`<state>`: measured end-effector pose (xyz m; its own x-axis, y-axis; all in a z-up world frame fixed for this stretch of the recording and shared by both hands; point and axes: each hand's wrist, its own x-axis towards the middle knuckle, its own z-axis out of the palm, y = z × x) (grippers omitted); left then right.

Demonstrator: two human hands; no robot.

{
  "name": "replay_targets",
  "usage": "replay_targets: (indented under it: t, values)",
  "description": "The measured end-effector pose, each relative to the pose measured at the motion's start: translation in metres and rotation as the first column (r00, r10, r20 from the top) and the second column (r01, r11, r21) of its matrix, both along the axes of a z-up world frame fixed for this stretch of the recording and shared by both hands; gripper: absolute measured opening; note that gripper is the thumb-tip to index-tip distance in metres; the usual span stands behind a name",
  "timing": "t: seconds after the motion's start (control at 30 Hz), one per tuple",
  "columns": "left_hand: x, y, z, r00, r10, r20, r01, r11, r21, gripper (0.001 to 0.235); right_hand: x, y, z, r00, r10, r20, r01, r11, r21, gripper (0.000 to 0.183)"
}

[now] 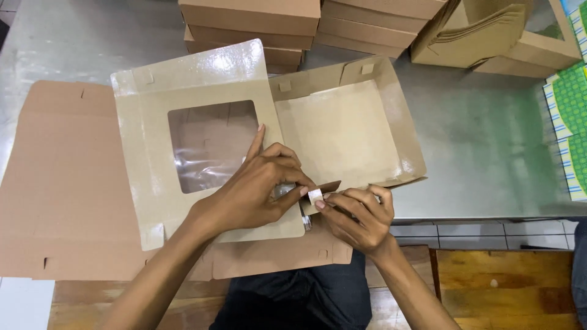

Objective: The person assembles a flat cardboard box with a clear window by folding the sides and tucking the tabs into slots. The finished box is placed on a stack of completed boxes.

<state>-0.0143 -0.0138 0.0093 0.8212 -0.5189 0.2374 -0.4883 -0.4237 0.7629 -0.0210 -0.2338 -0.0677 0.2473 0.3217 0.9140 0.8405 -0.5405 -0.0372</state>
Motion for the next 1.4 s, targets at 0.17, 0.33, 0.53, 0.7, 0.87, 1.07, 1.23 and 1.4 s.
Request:
replay_targets:
  t: [0.17,0.33,0.53,0.7,0.87,1.07,1.23,1.4]
  values:
    - [0.002,-0.008,-0.006,1.000,0.008,0.026,-0.009,1.000,0.029,0.008,-0.001,-0.003,-0.002,1.000,-0.005,0.013,0.005,1.000,-0.008,0.020]
    - [-0.002,-0.009,-0.007,0.999,0.006,0.038,-0.008,0.999,0.052,0.008,-0.001,-0.001,-0.008,1.000,-0.011,0.021,0.010,1.000,0.028,0.021]
    - [-0.006,-0.015,-0.003,0.999,-0.008,0.041,0.004,0.996,0.087,0.009,-0.008,-0.002,-0.008,0.988,-0.062,-0.144,0.065,0.998,0.017,0.018]
    - [0.004,-0.014,0.003,0.996,-0.089,-0.006,0.089,0.978,0.187,0.012,-0.008,-0.004,0.003,0.970,-0.141,-0.196,0.131,0.989,-0.061,0.016]
    - [0.019,-0.019,0.019,0.984,-0.150,-0.093,0.172,0.938,0.301,0.016,-0.006,-0.001,0.000,0.959,-0.087,-0.271,0.066,0.994,-0.087,0.017]
    - [0.041,-0.020,0.029,0.936,-0.230,-0.268,0.315,0.887,0.337,0.029,-0.004,0.000,0.001,0.938,-0.031,-0.345,-0.008,0.994,-0.109,0.013]
    - [0.061,-0.024,0.026,0.915,-0.241,-0.324,0.376,0.803,0.463,0.021,-0.004,0.002,0.034,0.866,0.056,-0.497,-0.141,0.981,-0.135,0.013]
    - [0.071,-0.028,0.036,0.855,-0.280,-0.436,0.488,0.719,0.495,0.032,-0.006,0.003,0.048,0.785,0.144,-0.603,-0.283,0.949,-0.142,0.013]
